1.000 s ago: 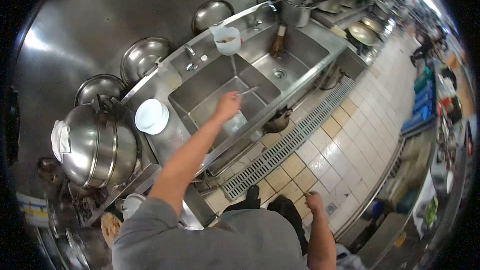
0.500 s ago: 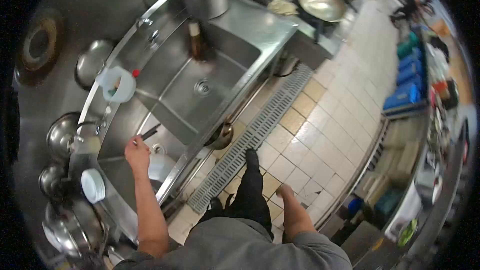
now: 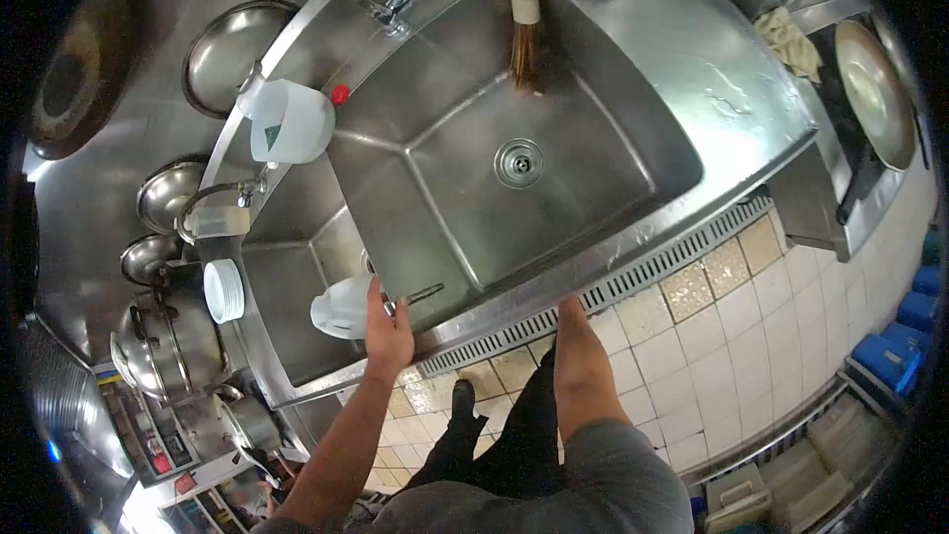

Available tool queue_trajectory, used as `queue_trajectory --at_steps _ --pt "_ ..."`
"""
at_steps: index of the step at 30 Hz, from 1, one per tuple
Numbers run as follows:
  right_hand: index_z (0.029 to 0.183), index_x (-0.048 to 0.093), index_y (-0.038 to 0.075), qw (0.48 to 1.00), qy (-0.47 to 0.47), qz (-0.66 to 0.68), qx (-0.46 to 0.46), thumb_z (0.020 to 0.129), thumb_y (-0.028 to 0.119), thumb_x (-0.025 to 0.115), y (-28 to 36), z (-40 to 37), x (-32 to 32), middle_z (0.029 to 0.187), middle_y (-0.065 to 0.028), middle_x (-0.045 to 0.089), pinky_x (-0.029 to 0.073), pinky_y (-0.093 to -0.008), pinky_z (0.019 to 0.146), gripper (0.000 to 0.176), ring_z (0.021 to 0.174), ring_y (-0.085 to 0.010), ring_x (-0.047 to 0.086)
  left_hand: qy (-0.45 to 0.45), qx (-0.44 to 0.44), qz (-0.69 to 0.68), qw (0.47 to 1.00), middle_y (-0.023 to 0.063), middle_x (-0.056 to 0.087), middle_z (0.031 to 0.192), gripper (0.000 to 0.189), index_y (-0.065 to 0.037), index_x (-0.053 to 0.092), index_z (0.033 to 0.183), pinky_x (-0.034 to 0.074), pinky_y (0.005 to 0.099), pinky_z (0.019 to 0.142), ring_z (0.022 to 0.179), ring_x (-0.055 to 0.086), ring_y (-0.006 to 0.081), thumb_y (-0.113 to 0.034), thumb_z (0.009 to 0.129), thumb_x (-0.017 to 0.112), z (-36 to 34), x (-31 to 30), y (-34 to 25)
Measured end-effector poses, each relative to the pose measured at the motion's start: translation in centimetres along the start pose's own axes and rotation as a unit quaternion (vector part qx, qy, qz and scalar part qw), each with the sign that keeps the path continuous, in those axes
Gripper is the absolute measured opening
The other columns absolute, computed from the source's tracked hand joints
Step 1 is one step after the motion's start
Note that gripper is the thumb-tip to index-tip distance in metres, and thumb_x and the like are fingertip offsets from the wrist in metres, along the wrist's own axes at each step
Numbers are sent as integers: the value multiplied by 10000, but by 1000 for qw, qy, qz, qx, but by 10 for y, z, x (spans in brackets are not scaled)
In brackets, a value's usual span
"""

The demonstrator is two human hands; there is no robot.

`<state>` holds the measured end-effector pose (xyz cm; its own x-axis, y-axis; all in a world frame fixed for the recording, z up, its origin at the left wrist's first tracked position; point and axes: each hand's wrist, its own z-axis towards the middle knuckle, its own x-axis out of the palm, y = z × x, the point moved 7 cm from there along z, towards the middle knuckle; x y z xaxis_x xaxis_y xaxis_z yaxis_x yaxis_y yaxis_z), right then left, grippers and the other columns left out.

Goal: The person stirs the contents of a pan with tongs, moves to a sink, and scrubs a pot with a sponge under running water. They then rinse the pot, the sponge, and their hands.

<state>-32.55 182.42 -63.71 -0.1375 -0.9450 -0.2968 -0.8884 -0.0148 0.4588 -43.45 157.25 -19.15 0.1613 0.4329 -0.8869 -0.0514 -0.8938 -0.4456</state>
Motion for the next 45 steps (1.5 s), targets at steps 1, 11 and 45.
queue_trajectory --at_steps 1,11,45 --pt "1305 639 6 998 4 65 19 1007 417 589 -1 11 12 1304 -215 665 493 -502 998 510 1174 -395 627 -34 4 -64 997 268 529 1420 610 45 333 1533 451 474 1053 1247 565 422 -175 1027 592 -1 0 -2" --pt "1279 649 23 711 11 695 102 1024 382 603 -51 40 88 1194 -165 702 539 -464 889 442 1039 -312 670 -34 11 0 999 291 558 1364 582 43 335 1532 453 483 1056 1234 575 459 -127 1025 563 -2 -2 -17" --pt "1012 619 82 753 115 621 -185 1057 274 560 241 -522 -346 581 65 378 288 -214 399 205 463 -67 353 106 -8 20 994 292 500 1443 740 47 332 1550 414 577 1096 1298 512 464 -299 968 631 18 9 18"
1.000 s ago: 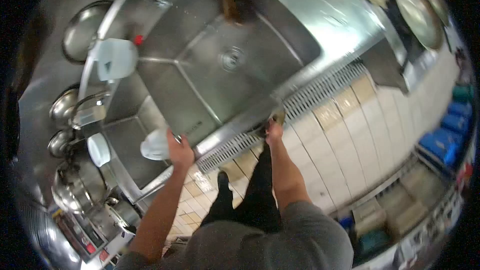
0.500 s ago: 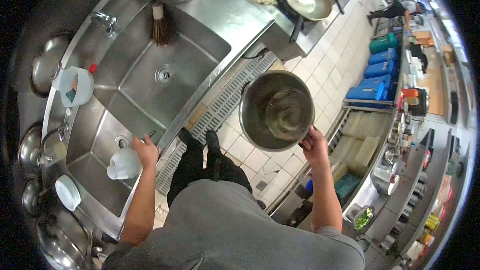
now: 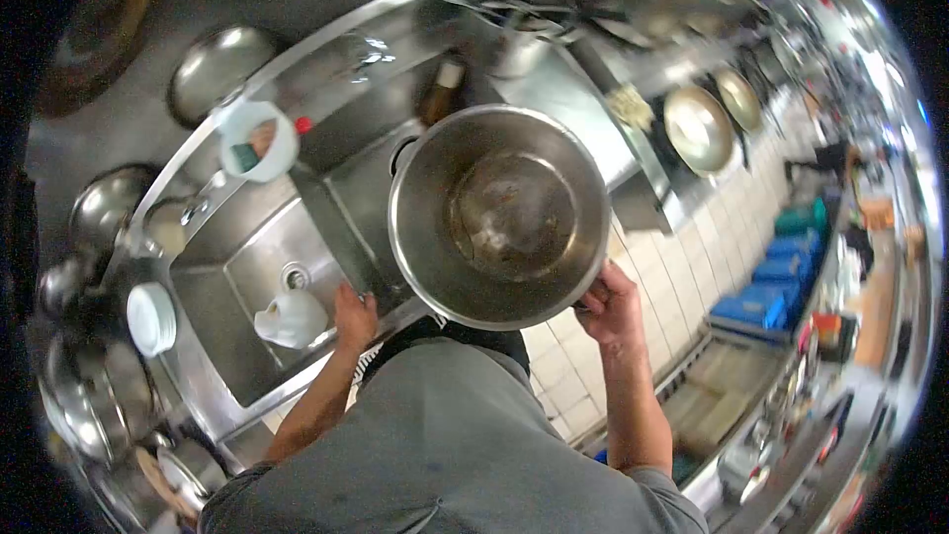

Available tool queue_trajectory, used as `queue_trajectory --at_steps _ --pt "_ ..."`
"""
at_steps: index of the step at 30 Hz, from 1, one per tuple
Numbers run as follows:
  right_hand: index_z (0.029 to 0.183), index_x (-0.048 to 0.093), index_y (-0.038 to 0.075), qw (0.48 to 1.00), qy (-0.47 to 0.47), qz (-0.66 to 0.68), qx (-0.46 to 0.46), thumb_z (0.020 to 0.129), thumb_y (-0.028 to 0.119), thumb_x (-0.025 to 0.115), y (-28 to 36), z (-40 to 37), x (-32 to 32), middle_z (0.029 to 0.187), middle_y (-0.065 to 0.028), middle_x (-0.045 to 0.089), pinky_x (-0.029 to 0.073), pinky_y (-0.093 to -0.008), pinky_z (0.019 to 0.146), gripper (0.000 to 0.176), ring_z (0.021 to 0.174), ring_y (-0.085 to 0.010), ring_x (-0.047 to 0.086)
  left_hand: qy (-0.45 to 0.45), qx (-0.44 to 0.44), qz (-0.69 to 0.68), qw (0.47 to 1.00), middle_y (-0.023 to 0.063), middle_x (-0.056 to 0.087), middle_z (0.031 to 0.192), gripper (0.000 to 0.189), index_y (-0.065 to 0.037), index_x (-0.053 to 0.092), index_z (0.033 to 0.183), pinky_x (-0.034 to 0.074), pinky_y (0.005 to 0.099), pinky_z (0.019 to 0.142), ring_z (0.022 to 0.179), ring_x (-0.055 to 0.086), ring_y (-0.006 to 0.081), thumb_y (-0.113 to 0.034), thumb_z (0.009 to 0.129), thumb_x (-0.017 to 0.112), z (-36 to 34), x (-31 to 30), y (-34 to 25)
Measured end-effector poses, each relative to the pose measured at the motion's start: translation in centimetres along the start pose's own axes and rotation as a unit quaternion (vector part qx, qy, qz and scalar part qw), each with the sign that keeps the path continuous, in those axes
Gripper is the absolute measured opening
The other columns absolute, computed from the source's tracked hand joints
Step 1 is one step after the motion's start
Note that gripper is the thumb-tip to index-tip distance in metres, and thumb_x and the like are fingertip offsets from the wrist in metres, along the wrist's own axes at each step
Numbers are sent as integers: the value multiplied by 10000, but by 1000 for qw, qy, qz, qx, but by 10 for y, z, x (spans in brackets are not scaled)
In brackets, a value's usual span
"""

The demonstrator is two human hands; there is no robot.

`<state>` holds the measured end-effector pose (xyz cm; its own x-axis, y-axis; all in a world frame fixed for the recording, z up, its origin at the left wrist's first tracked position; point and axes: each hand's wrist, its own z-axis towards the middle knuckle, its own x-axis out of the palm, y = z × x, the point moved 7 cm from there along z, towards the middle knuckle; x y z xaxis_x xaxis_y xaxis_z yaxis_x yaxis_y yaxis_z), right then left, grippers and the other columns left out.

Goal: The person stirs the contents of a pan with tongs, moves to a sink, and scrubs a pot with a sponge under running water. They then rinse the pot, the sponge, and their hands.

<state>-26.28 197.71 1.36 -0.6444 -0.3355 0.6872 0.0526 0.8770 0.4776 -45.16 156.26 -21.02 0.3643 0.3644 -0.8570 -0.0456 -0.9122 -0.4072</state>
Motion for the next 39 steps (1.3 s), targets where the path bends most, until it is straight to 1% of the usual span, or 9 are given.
queue_trajectory --at_steps 5,11,17,26,28,31,33,36,39 --pt "932 609 151 984 77 -62 150 1058 248 562 -52 134 55 609 76 404 295 -207 447 166 481 -61 328 -61 1 -68 996 347 467 1434 755 62 298 1560 431 549 1086 1290 487 523 -199 952 663 -15 -24 -16" --pt "901 589 121 951 88 -162 246 1064 239 583 -114 270 54 608 69 393 301 -225 476 201 512 -63 325 -217 -47 -258 940 283 534 1404 713 47 360 1546 541 457 964 1176 638 384 -80 933 703 -13 -81 26" --pt "950 613 96 909 86 -284 291 1040 263 649 -156 367 4 656 57 411 295 -233 473 193 524 -70 317 -314 41 -153 936 193 731 1073 335 11 700 1238 579 372 815 941 726 278 -87 918 716 140 -290 -56" --pt "1115 695 -26 824 0 -565 -44 1041 355 603 -111 427 -22 974 -100 718 535 -456 795 399 833 -296 670 -173 -109 97 974 256 739 1090 432 22 728 1110 560 494 931 1055 703 431 -353 895 712 330 -272 -51" --pt "1250 669 10 615 59 -774 -141 1039 365 615 -86 392 21 1136 -127 718 521 -434 939 416 1012 -326 673 -296 -82 26 951 256 751 1022 480 54 717 1114 570 476 872 977 730 411 -365 880 739 304 -285 -63" --pt "1322 642 84 718 167 -650 -184 1043 310 639 -97 367 31 1181 -103 700 519 -382 938 360 1058 -250 654 -388 -39 -179 903 191 766 965 265 8 728 1076 580 384 794 857 759 271 -168 879 745 208 -308 -112" --pt "1375 601 93 839 235 -489 -38 1032 237 667 -119 316 84 1164 -78 698 523 -341 930 378 1076 -185 637 -389 -32 -181 903 154 762 905 274 12 716 1097 570 325 754 779 735 198 -103 853 764 167 -285 -129" --pt "1470 486 96 894 249 -372 28 1020 160 670 -159 262 144 1264 -78 630 521 -318 950 491 1124 -168 620 -230 -38 -311 921 111 760 876 247 -9 719 1090 569 336 727 773 713 160 -80 856 752 134 -195 -162" --pt "1524 392 105 937 146 -306 88 999 172 693 -216 280 109 1310 -96 596 518 -318 928 610 1077 -178 624 -68 -33 -266 961 246 723 971 218 -27 695 1011 576 477 804 894 709 453 -134 821 703 110 -67 -184"
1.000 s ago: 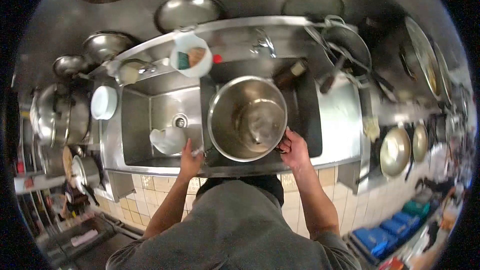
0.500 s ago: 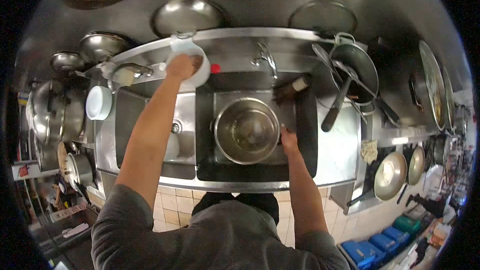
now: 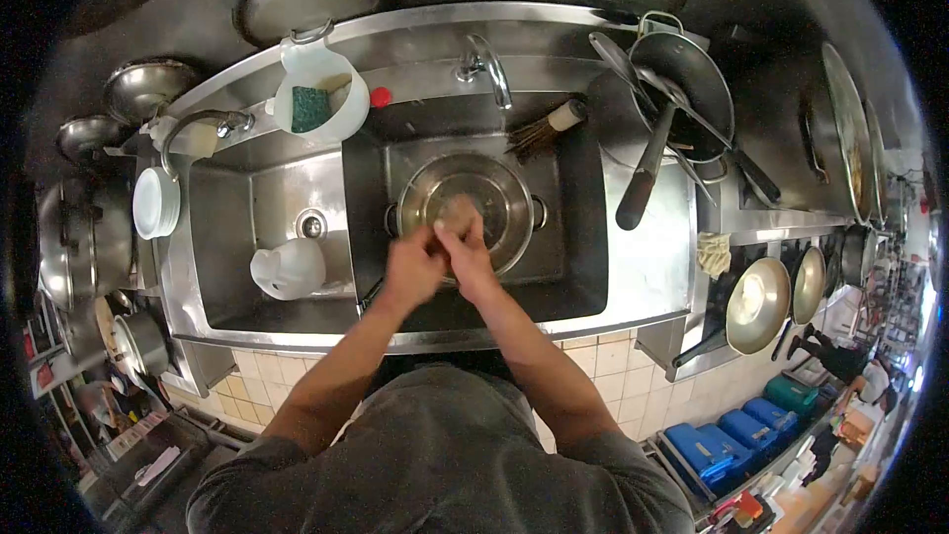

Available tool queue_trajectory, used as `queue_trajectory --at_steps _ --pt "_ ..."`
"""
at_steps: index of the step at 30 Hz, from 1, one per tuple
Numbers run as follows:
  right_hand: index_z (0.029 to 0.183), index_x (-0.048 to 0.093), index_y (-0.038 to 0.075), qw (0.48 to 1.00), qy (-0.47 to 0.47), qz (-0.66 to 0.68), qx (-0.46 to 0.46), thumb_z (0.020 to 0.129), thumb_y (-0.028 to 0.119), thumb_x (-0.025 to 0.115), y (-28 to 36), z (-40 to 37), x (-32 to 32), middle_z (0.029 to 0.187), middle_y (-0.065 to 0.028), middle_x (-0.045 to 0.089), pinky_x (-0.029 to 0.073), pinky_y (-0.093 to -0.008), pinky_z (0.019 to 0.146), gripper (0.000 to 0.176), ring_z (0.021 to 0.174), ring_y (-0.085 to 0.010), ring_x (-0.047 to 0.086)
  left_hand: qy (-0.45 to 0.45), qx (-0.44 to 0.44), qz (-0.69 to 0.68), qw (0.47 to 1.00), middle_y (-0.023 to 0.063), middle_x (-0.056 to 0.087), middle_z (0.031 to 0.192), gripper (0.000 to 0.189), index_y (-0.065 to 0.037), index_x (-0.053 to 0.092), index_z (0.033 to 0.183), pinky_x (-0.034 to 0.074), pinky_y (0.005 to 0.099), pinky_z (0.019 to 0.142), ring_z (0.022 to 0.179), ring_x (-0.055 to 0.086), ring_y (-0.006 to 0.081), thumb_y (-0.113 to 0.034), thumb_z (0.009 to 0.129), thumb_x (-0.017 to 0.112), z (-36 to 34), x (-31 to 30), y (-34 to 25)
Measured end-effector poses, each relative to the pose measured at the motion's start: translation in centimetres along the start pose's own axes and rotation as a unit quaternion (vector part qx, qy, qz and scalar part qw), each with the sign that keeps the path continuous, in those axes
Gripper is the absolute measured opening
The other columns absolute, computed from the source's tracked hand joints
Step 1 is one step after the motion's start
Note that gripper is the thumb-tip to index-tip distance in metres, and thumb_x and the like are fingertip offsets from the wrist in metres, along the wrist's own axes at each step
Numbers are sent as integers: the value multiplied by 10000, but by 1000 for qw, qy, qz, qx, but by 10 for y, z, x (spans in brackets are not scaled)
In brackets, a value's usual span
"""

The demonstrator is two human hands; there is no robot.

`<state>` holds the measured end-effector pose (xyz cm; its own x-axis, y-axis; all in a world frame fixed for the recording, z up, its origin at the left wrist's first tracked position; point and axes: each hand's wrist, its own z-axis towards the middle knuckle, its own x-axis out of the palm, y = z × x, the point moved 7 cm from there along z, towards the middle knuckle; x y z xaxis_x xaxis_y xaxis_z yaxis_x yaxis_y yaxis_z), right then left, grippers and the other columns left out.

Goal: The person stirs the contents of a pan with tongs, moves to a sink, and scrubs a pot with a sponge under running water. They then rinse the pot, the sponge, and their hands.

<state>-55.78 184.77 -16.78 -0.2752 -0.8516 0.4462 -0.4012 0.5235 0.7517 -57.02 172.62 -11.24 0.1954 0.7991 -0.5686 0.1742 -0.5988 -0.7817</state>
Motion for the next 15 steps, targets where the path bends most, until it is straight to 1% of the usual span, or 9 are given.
queue_trajectory --at_steps 2,4,6,8,10,11,13,14,15 --pt "1536 353 91 995 -71 42 62 978 160 708 -52 30 -40 1343 -107 579 517 -319 933 665 1092 -185 620 147 31 32 988 282 681 1200 361 14 682 1154 497 515 1015 1178 640 437 -114 817 696 -14 54 32" --pt "1521 344 69 947 -92 -240 192 934 151 728 -91 52 -89 1369 -148 593 524 -393 964 706 1124 -280 632 128 95 59 985 262 610 1368 512 -16 629 1313 443 510 1108 1326 546 423 -137 824 723 -3 46 49" --pt "1504 399 80 892 -42 -408 193 889 191 763 -95 93 -107 1435 -174 503 519 -399 985 723 1181 -304 607 -85 8 217 972 255 543 1445 586 -42 571 1418 401 512 1155 1379 474 437 -171 870 736 30 8 70" --pt "1486 455 92 807 19 -563 177 844 230 799 -89 131 -101 1500 -201 414 515 -405 1006 742 1238 -329 582 -233 -66 175 954 177 565 1406 517 -71 609 1355 451 492 1111 1300 518 393 -220 881 750 69 4 120" --pt "1418 572 161 601 1 -782 -164 853 246 756 -49 157 -62 1520 -197 416 472 -465 1061 601 1335 -379 474 -174 -122 175 961 172 572 1399 473 -69 610 1355 449 492 1113 1295 524 392 -218 918 708 96 28 169" --pt "1418 572 161 600 10 -783 -161 853 246 756 -52 176 -65 1520 -197 416 472 -465 1061 601 1335 -379 474 -104 -165 176 965 166 578 1391 431 -67 611 1355 446 493 1116 1290 530 392 -217 954 667 104 44 195" --pt "1406 623 215 401 183 -876 -197 911 227 660 -102 199 -78 1549 -145 408 430 -485 1109 496 1412 -371 381 -83 -193 171 963 166 584 1380 408 -65 614 1349 441 493 1118 1284 535 394 -214 971 640 104 43 185" --pt "1406 623 215 400 191 -876 -191 911 227 660 -137 207 -99 1549 -145 408 430 -485 1109 496 1412 -371 381 -74 -207 166 961 166 586 1375 396 -64 615 1346 439 494 1119 1281 537 395 -213 979 627 106 41 179" --pt "1448 593 225 511 135 -840 -126 937 216 612 -172 224 -135 1569 -130 398 408 -477 1139 512 1399 -366 398 -65 -222 161 959 166 589 1370 386 -63 617 1343 436 494 1120 1278 539 397 -212 987 614 108 39 172"
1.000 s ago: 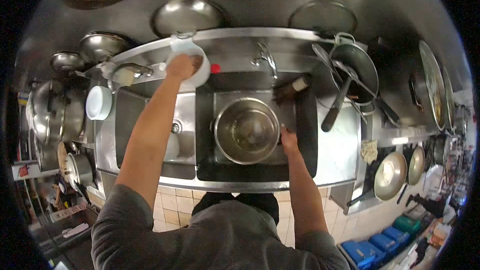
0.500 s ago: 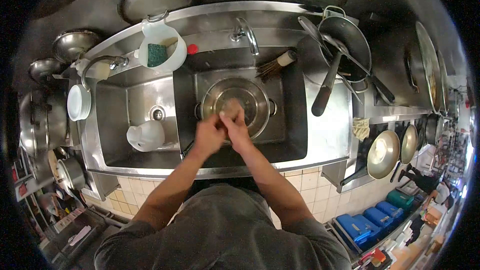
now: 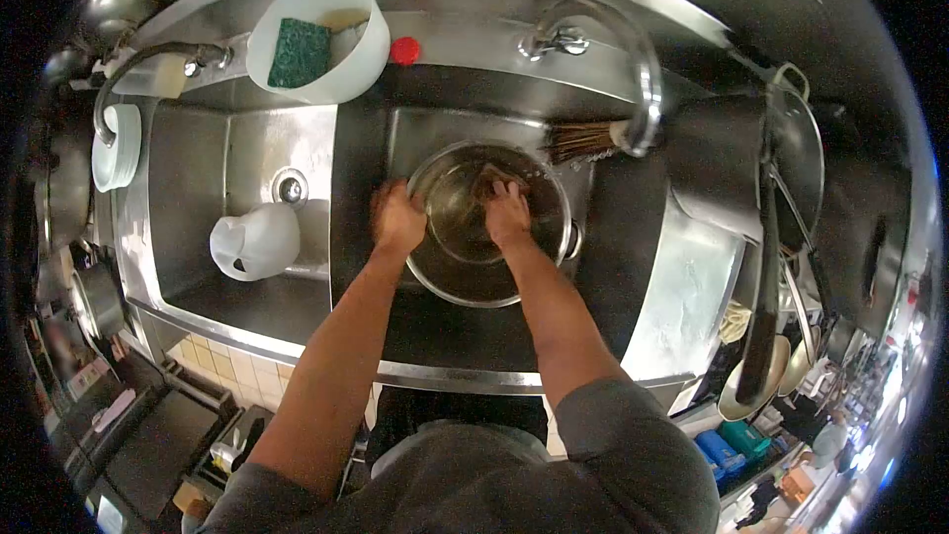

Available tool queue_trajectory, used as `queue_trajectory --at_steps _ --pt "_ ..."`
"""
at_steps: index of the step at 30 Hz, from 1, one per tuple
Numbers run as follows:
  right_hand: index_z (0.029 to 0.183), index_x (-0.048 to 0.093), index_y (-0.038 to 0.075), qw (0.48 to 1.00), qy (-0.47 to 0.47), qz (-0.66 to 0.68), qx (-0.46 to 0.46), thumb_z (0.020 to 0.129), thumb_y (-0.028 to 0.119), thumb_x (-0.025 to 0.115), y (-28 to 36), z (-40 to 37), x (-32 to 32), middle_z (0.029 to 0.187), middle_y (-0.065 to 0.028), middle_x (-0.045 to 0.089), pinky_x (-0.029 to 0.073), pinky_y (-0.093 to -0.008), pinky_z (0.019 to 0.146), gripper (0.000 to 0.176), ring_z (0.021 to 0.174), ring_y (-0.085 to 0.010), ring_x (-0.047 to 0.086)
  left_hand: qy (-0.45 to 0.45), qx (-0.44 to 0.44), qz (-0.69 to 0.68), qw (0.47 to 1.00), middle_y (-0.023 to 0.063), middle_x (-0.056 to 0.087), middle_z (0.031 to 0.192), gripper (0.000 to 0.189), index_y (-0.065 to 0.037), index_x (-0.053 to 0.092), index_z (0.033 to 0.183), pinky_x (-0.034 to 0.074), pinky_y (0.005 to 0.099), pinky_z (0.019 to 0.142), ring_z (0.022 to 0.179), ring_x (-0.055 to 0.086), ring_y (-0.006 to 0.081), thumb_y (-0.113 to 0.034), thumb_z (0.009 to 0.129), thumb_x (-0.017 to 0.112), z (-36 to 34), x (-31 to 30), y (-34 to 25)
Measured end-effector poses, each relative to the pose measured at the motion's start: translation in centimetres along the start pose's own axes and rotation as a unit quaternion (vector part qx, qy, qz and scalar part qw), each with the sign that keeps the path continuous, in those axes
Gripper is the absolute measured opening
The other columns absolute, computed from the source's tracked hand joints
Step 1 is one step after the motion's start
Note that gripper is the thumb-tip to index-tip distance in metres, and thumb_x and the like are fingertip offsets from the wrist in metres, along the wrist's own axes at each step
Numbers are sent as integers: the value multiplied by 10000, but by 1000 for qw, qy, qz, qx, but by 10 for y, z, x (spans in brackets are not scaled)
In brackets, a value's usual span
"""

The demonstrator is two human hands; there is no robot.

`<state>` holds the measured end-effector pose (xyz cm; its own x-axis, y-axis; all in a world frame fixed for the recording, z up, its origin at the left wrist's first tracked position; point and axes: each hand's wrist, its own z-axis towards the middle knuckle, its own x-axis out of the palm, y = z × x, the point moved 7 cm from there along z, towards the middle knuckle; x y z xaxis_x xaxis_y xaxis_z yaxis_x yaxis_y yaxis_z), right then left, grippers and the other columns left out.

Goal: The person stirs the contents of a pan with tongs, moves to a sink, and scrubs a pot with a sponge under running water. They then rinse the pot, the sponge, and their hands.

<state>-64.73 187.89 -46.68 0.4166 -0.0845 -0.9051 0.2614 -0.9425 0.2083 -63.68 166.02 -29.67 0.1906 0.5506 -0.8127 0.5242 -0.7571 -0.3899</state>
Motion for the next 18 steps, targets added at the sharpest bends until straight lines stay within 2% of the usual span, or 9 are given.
queue_trajectory --at_steps 2,6,7,8,10,12,14,16,18 --pt "1515 490 207 987 85 107 86 958 194 582 25 -22 -2 1582 -150 393 402 -463 1161 565 1431 -371 384 -5 26 0 1000 163 604 1336 377 -47 623 1318 444 495 1108 1258 553 399 -219 982 627 -3 0 -4" --pt "1648 284 171 996 87 1 -36 999 148 520 83 -54 -2 1606 -190 382 391 -433 1206 691 1495 -382 355 -56 79 27 995 172 618 1304 360 -38 636 1285 474 498 1070 1247 566 388 -219 974 639 7 11 3" --pt "1648 284 171 995 94 2 -26 999 148 520 70 -49 -33 1606 -190 382 391 -433 1206 691 1495 -382 355 -50 95 18 994 199 630 1271 344 -15 637 1252 478 511 1050 1221 574 415 -205 965 645 3 12 4" --pt "1645 286 153 982 157 99 46 1000 140 512 37 -29 -51 1598 -203 387 395 -422 1205 684 1507 -375 350 -47 99 13 994 212 636 1255 337 -4 638 1236 480 517 1039 1207 578 428 -198 961 647 1 10 1" --pt "1642 287 136 949 216 196 118 1001 133 505 23 -29 -43 1589 -215 393 399 -411 1205 677 1518 -368 345 -43 91 12 995 225 647 1231 327 4 639 1222 484 518 1030 1186 588 441 -182 954 648 -3 5 -10" --pt "1629 298 100 989 124 -83 17 1002 123 506 42 -43 -52 1590 -236 384 439 -406 1181 661 1519 -370 347 -47 80 7 996 224 651 1223 324 1 640 1225 485 512 1030 1178 594 441 -173 952 645 -1 4 -16" --pt "1624 301 87 987 148 -70 -8 1001 131 508 52 -48 -13 1572 -233 410 469 -415 1150 658 1488 -368 385 -37 119 44 991 224 642 1242 317 4 640 1217 487 509 1027 1175 600 433 -165 949 642 -1 16 -18" --pt "1599 334 78 978 172 88 82 1006 156 517 44 -36 -35 1547 -213 448 533 -433 1077 625 1441 -373 442 -29 120 37 992 228 640 1246 322 5 640 1223 486 507 1033 1179 600 429 -167 951 640 -2 12 -26" --pt "1540 418 65 986 148 47 63 1000 177 536 42 -16 -89 1542 -216 459 526 -443 1077 564 1433 -364 463 -24 106 36 993 232 639 1249 327 6 639 1228 484 504 1038 1183 599 426 -169 952 638 -3 9 -22"
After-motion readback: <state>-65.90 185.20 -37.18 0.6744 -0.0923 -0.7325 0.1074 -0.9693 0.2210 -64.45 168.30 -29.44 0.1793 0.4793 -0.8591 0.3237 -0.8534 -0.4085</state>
